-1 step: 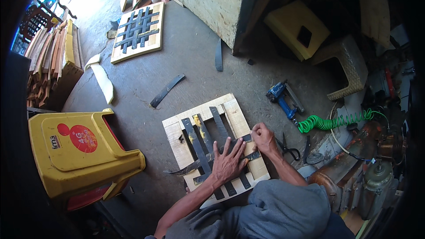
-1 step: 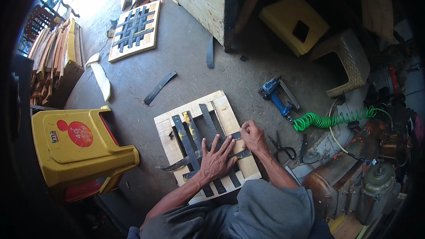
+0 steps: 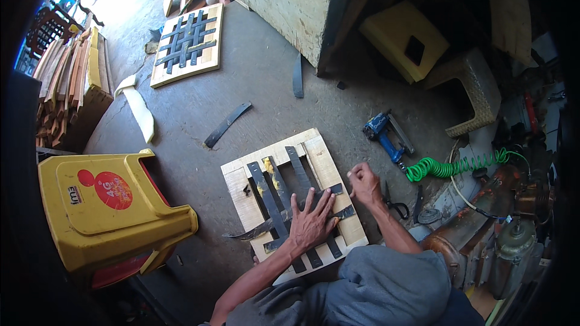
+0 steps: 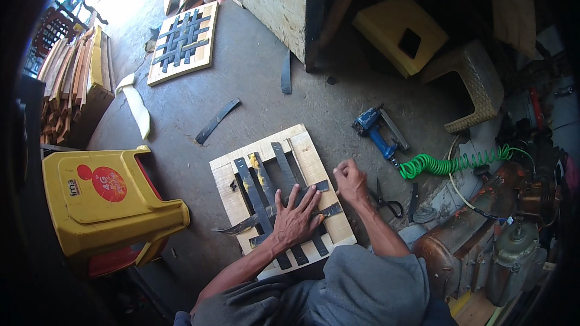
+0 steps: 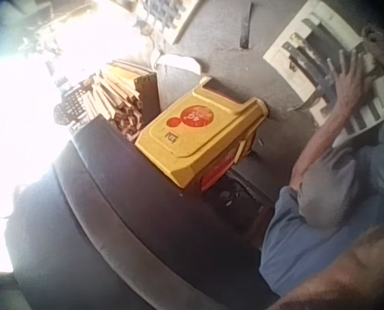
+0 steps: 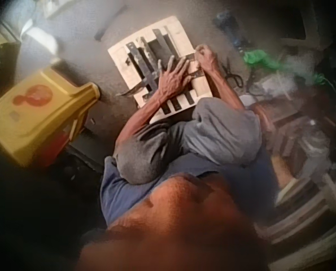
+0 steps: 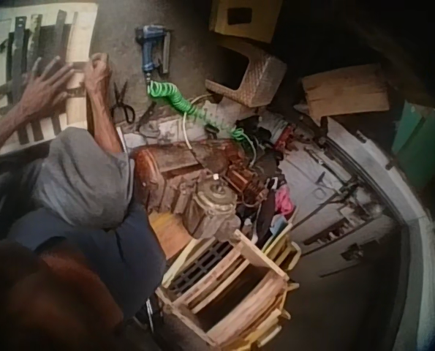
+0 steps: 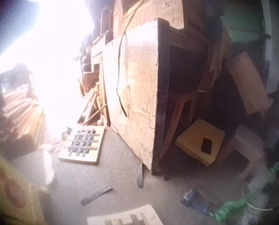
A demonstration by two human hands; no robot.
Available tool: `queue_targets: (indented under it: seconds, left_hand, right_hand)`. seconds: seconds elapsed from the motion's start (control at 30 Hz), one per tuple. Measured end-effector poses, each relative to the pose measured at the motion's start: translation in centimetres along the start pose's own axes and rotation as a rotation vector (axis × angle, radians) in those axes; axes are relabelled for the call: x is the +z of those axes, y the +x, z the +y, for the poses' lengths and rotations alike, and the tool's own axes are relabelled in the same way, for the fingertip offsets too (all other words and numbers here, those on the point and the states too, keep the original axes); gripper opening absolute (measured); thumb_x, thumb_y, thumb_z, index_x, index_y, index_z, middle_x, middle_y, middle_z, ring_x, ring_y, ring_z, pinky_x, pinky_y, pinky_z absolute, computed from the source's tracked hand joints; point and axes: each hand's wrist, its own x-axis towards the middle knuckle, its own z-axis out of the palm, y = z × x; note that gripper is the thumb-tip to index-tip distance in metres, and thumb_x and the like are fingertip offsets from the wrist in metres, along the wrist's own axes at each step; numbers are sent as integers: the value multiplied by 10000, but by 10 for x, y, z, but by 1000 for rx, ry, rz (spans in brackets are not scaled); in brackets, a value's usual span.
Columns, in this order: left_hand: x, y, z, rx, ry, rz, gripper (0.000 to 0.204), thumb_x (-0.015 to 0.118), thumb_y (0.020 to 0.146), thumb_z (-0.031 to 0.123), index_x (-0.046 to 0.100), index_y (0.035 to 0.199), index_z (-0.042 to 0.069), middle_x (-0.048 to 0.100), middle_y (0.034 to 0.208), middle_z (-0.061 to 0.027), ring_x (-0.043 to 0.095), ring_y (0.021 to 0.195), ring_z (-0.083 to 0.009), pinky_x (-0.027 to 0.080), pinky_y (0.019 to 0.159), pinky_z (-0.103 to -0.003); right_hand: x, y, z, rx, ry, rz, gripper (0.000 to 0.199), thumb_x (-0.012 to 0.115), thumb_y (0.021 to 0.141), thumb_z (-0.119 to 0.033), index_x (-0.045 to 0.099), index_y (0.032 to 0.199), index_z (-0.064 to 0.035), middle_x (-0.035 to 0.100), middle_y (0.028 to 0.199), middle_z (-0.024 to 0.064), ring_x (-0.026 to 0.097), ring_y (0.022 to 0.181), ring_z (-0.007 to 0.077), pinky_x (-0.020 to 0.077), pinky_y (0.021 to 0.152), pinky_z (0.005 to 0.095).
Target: The person assembles a small wooden pallet by nailing black straps onto a wooden base using a pneumatic nail gun. They then apply a yellow liquid from a bottle onto several flat boards and spread it with a sponge.
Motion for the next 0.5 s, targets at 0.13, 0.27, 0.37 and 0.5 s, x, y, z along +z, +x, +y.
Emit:
queue_targets:
  seconds: [0.13, 0.27, 0.37, 0.5]
  left_hand:
    - [1, 3, 5, 1, -14, 0, 685, 536, 992, 532, 414, 1562, 172, 326, 1662, -28, 257, 1524, -392, 136, 1154, -743]
    - [2, 12, 4, 7, -29, 7, 681, 540, 991, 530, 424, 1553, 163, 330, 1657, -37, 259, 1522, -395, 158, 1153, -731]
    - [-1, 12, 0, -3, -26, -1, 676, 540, 993, 527, 432, 1545, 152, 340, 1652, -45, 278, 1513, -396, 175, 1159, -702]
    - [-4, 11, 1, -2, -13, -19, 673, 542, 993, 525, 439, 1538, 143, 355, 1644, -54, 301, 1502, -397, 179, 1167, -679]
  right_hand:
    - [-64, 80, 52, -405, -712, 488, 544, 707, 855, -99, 451, 1333, -61, 670, 1061, 288, 672, 949, 476, 524, 837, 550]
    - [-91, 135, 38, 27, -630, 120, 808, 728, 778, -90, 306, 1465, -42, 657, 1144, 339, 653, 1052, 524, 510, 929, 568]
    - [-93, 132, 4, 67, -542, 49, 739, 707, 754, -148, 435, 1431, -30, 672, 1121, 351, 665, 1051, 513, 535, 917, 518]
    - [-130, 86, -51, 46, -462, -457, 446, 734, 734, -237, 717, 1119, -13, 736, 927, 278, 733, 873, 409, 567, 787, 441]
